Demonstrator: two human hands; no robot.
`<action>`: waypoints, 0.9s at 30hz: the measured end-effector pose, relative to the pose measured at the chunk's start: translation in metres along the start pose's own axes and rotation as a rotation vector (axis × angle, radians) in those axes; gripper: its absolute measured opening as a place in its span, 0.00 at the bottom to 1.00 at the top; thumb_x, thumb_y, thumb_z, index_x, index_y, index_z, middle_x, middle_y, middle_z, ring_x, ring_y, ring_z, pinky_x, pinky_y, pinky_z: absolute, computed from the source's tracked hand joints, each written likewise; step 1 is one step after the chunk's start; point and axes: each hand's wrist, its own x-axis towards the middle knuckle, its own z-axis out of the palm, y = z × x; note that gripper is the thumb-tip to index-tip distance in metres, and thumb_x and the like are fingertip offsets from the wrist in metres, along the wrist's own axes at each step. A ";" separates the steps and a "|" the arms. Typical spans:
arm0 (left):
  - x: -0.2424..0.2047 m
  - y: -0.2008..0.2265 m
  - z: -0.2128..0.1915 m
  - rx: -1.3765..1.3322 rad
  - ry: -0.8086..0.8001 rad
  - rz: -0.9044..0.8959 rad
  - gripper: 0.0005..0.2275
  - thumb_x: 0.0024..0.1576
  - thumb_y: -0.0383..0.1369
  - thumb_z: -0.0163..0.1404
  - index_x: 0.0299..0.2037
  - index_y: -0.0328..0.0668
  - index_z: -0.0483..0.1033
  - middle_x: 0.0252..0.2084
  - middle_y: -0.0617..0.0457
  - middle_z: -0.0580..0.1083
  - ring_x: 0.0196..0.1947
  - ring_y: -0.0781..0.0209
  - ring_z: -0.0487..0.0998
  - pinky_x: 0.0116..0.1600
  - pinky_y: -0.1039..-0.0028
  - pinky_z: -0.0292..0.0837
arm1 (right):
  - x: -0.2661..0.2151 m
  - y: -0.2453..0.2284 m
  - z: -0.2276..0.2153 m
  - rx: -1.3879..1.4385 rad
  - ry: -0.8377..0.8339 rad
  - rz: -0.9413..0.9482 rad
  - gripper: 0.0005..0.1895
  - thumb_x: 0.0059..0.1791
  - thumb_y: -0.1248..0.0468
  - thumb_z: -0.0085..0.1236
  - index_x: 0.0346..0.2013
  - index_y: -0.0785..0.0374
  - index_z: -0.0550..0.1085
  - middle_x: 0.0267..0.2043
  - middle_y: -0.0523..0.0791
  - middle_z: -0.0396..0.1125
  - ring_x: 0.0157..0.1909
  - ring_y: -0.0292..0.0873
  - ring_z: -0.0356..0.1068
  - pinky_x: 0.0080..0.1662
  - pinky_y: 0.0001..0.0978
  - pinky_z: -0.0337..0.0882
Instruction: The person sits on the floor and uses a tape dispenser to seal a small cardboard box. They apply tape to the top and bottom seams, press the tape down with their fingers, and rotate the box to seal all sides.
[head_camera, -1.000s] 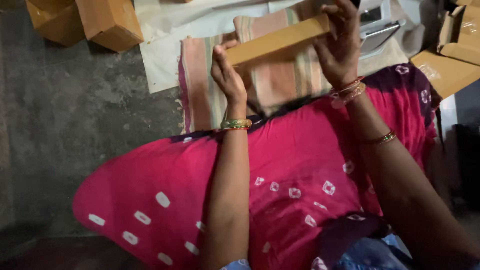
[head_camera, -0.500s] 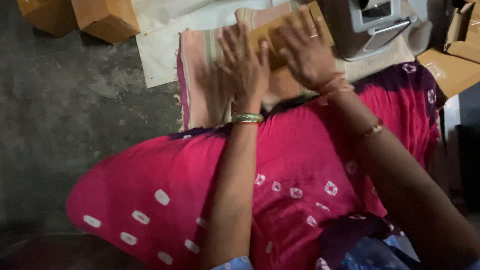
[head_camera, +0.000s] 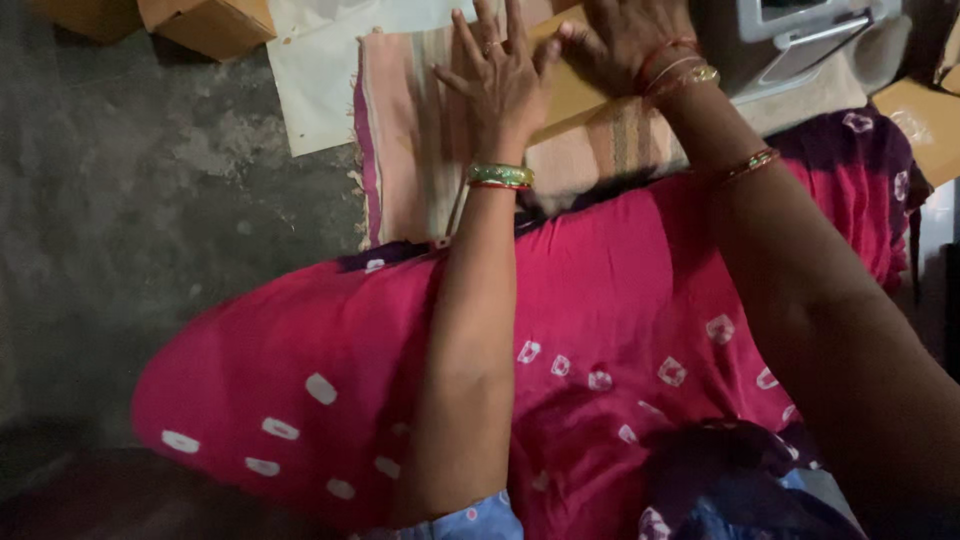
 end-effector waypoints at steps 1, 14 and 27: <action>0.002 -0.002 0.005 -0.006 0.035 0.004 0.34 0.69 0.63 0.31 0.80 0.60 0.39 0.83 0.50 0.34 0.81 0.39 0.29 0.71 0.18 0.29 | 0.000 0.001 0.001 -0.034 0.000 0.053 0.39 0.61 0.32 0.35 0.67 0.64 0.64 0.60 0.63 0.64 0.62 0.66 0.63 0.61 0.59 0.61; -0.007 -0.019 0.065 -0.787 0.431 -0.212 0.51 0.62 0.64 0.41 0.74 0.20 0.32 0.71 0.17 0.53 0.71 0.29 0.60 0.71 0.55 0.61 | -0.041 0.015 0.019 -0.220 0.297 0.082 0.50 0.62 0.30 0.40 0.77 0.73 0.49 0.78 0.62 0.47 0.76 0.66 0.51 0.65 0.55 0.61; -0.027 -0.036 0.035 -1.848 0.321 -0.104 0.30 0.68 0.49 0.39 0.74 0.36 0.54 0.74 0.48 0.59 0.75 0.53 0.57 0.76 0.66 0.52 | -0.080 0.008 0.000 0.904 0.619 -0.247 0.30 0.69 0.55 0.47 0.77 0.65 0.47 0.79 0.55 0.45 0.81 0.56 0.45 0.79 0.41 0.50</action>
